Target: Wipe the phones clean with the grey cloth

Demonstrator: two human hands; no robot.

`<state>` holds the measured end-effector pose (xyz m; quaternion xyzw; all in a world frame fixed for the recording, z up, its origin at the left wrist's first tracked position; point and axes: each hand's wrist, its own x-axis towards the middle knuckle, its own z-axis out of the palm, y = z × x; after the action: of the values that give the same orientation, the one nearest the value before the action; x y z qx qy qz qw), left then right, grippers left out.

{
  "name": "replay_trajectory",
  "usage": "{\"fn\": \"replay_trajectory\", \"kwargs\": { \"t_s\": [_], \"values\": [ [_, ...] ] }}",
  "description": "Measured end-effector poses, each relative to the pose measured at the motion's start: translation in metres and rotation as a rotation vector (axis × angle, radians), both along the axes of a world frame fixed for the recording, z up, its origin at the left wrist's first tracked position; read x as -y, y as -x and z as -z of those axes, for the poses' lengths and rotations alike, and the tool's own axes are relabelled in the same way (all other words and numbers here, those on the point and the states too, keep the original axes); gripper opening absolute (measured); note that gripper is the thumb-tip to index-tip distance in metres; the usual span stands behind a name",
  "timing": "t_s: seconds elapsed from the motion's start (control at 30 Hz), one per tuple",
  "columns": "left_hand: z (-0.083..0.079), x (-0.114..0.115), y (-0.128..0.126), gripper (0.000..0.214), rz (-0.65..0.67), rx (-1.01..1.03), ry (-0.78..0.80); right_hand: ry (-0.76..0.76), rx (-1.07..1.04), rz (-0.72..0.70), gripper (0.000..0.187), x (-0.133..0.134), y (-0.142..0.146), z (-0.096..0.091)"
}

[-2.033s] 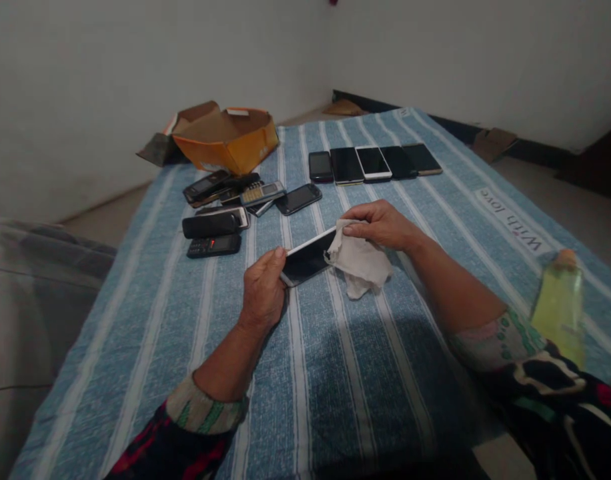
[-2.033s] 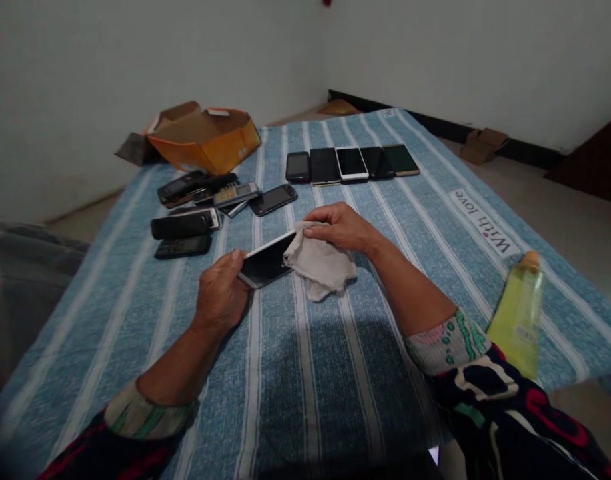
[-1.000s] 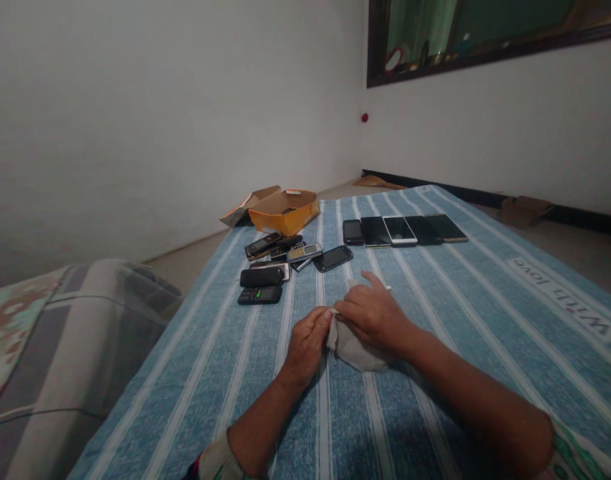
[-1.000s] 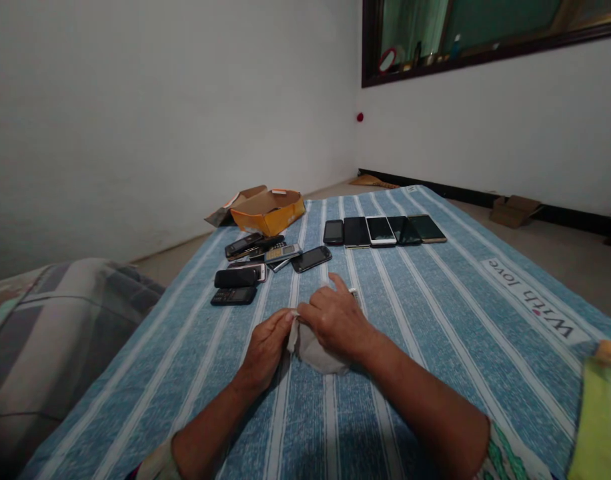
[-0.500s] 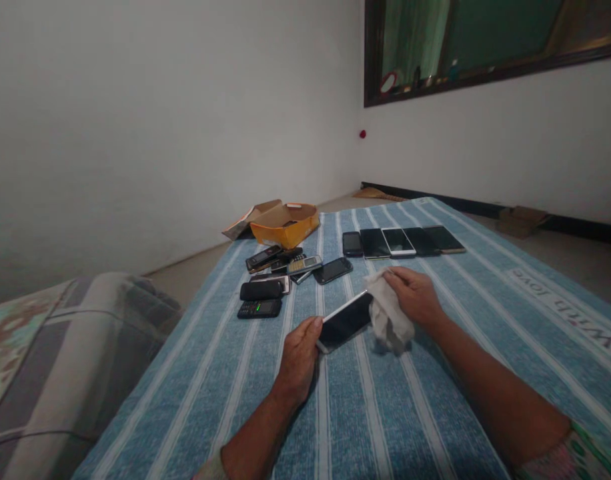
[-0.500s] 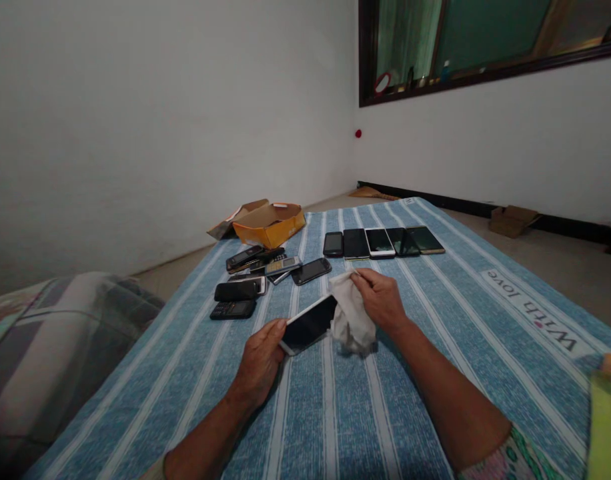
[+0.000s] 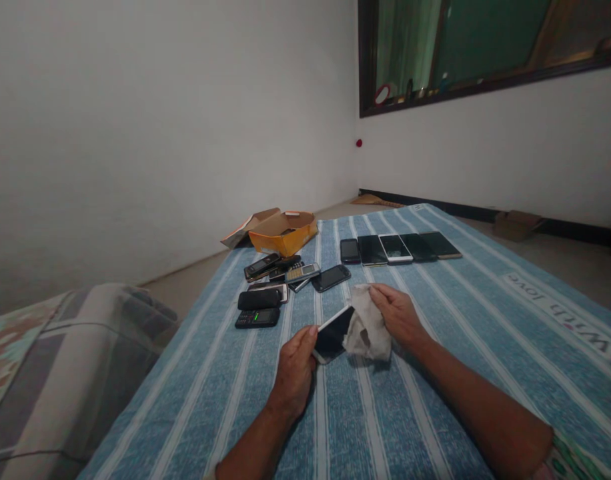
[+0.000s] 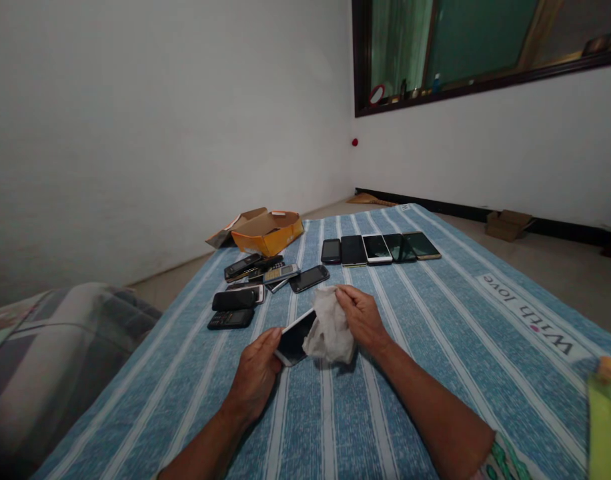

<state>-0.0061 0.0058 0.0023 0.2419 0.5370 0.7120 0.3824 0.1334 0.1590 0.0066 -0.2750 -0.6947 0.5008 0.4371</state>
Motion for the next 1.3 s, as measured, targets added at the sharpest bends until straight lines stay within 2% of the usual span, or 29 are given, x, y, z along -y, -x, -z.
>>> {"fn": "replay_trajectory", "kwargs": {
  "t_s": [0.17, 0.37, 0.5, 0.63, 0.97, 1.17, 1.3],
  "values": [
    [-0.008, 0.001, 0.000, 0.034, -0.040, 0.084, -0.012, 0.028, 0.009, -0.120, 0.035, -0.003, -0.004, 0.002],
    [-0.010, -0.001, 0.002, 0.035, -0.067, 0.189, -0.051, 0.184, -0.016, -0.279, 0.039, -0.007, -0.004, 0.013],
    [-0.007, -0.001, 0.005, 0.037, -0.058, 0.226, -0.062, 0.237, -0.068, -0.300, 0.042, -0.007, -0.001, 0.018],
    [-0.006, 0.001, 0.006, 0.033, -0.046, 0.224, -0.064, 0.242, -0.100, -0.266, 0.043, -0.005, 0.002, 0.015],
    [-0.004, 0.003, 0.003, 0.037, -0.017, 0.075, -0.026, -0.004, -0.130, -0.129, 0.032, 0.002, -0.001, -0.004],
    [0.003, 0.008, 0.005, 0.039, 0.027, -0.235, 0.030, -0.063, -0.145, -0.086, 0.027, 0.009, 0.000, -0.014],
    [0.005, 0.010, 0.007, 0.041, 0.074, -0.349, 0.054, -0.249, -0.153, -0.065, 0.021, 0.020, -0.003, -0.027]
  ]
}}
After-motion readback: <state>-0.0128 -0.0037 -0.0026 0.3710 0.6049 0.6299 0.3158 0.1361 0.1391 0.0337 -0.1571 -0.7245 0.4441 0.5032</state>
